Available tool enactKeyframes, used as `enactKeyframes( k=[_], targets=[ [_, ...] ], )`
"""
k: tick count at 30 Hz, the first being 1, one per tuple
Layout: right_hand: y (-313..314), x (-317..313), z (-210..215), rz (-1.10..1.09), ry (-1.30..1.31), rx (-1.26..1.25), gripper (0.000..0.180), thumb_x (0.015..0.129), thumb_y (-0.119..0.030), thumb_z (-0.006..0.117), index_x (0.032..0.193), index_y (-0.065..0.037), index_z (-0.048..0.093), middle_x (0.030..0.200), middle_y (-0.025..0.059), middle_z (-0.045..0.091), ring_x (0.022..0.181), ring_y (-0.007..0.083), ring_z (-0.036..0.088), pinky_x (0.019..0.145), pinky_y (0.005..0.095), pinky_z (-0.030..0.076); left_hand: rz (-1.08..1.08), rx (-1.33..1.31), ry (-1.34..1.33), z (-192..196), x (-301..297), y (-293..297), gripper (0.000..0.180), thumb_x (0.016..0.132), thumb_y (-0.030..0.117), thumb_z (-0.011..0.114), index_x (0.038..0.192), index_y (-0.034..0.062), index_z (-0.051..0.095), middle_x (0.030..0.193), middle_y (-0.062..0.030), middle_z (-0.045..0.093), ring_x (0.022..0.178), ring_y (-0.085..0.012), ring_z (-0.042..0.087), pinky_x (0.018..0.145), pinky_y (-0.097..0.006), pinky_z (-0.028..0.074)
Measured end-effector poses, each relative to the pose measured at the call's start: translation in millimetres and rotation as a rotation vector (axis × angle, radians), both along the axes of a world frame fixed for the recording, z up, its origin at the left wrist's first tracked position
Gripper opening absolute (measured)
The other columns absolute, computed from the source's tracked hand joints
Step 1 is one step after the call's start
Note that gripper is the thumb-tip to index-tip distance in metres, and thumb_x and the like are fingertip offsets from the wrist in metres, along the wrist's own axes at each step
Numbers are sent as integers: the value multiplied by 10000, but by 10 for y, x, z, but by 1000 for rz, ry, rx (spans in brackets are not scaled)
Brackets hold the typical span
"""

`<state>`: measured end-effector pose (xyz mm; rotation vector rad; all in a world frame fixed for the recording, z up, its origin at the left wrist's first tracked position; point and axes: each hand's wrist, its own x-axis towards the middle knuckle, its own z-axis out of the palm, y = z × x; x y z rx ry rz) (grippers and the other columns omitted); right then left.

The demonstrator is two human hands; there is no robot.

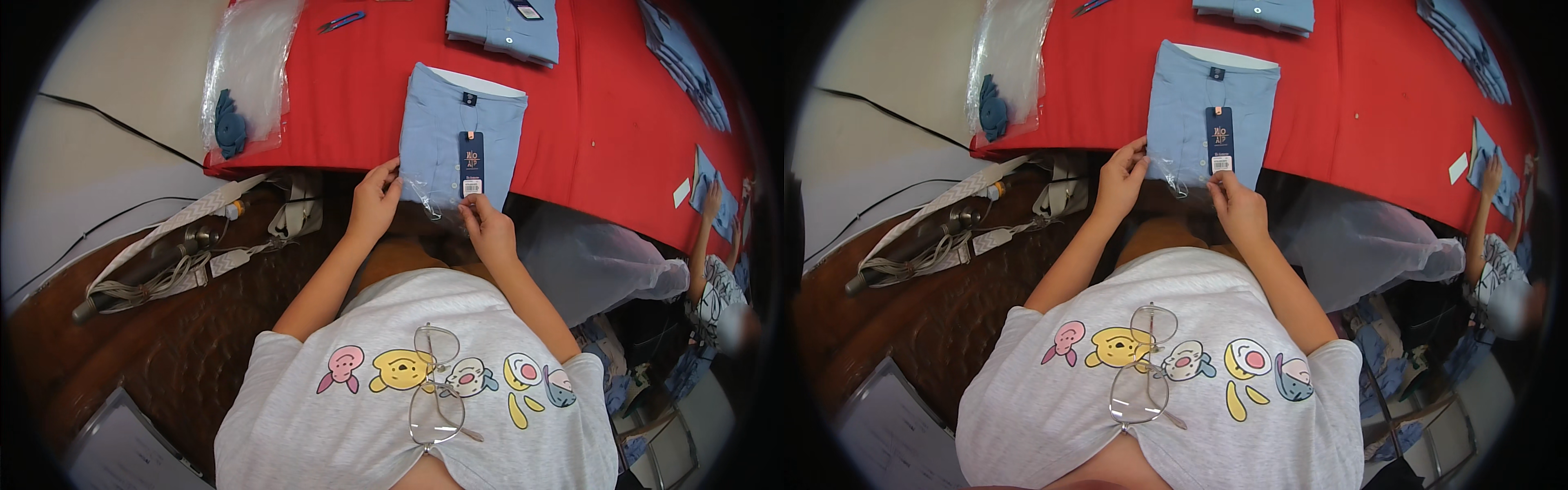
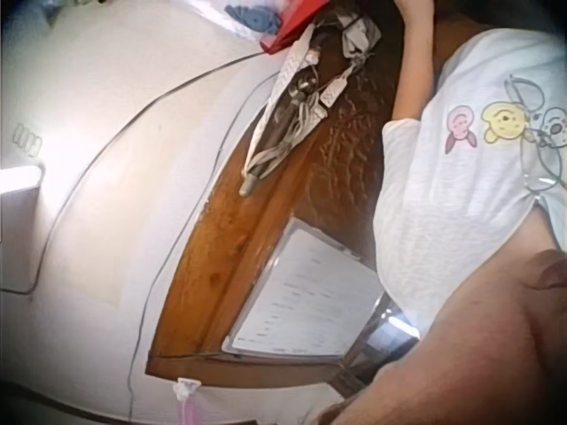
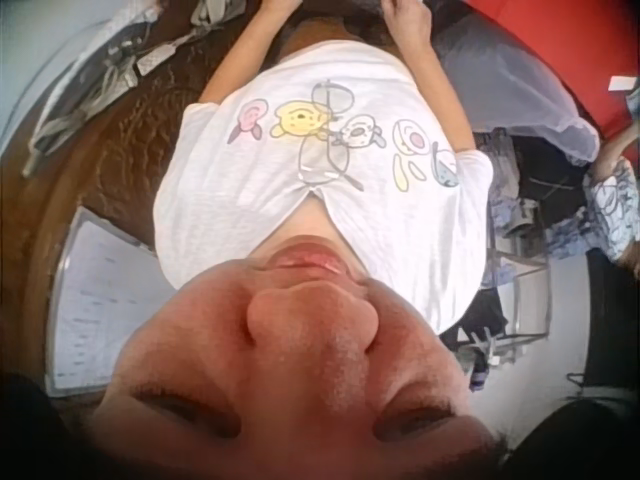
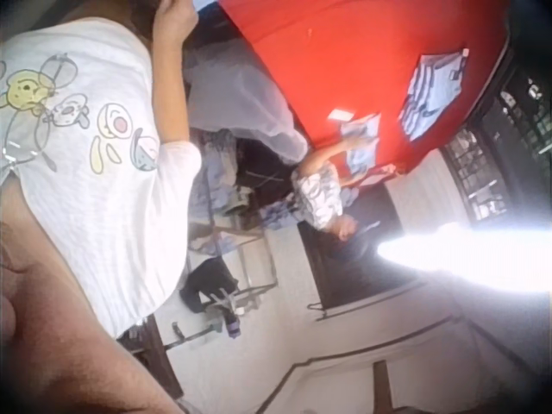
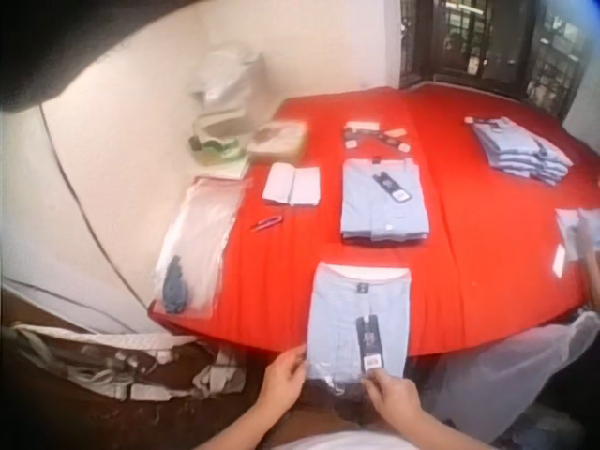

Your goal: The person places folded shirts into individual plastic bags and seals them.

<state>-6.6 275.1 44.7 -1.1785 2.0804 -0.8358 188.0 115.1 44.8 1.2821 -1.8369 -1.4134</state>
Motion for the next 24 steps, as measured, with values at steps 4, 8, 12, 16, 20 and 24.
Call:
enactKeyframes(
  k=[4,8,12,16,20,24],
  targets=[
    [34,-39,-28,-34,34,-37,149,1040,-201,754,1143,-101,714,765,100,741,663,212,740,627,334,552,50,278,199,-405,-14,-21,562,982,3,736,1516,-25,563,1299,-201,703,1093,-224,730,922,-337,593],
    [-37,-135,45,-151,2,44,177,1020,-166,778,1159,-68,728,711,53,671,606,167,622,622,290,510,25,141,-66,-37,-312,-49,656,954,28,770,1558,13,516,1443,-205,596,1221,-263,668,1045,-404,554],
    [80,-231,-18,-271,-491,-31,213,949,-80,830,1138,-23,748,824,1,618,677,104,534,667,269,490,-160,-740,-322,-74,-570,33,666,934,96,776,1562,111,555,1611,-189,491,1495,-343,475,1251,-575,328],
    [257,-302,11,-11,-373,43,298,907,-33,854,1183,0,748,941,-12,616,743,67,541,703,253,487,-479,-864,-306,-273,-939,-68,622,914,115,737,1521,174,616,1724,-116,421,1639,-361,311,1312,-663,170],
    [401,-406,-48,-131,-897,115,233,953,-18,802,1177,-29,740,993,27,708,758,72,600,717,249,520,-653,-722,-197,-282,-1164,-127,596,912,131,649,1505,192,652,1748,-88,416,1659,-353,291,1334,-659,99],
    [508,-445,-68,-208,-1274,11,65,1009,-3,732,1064,-35,718,1035,84,772,743,98,660,718,273,561,-842,-806,-26,-147,-1396,-131,515,912,181,644,1422,165,711,1703,-89,490,1649,-326,327,1338,-663,98]
  ],
)
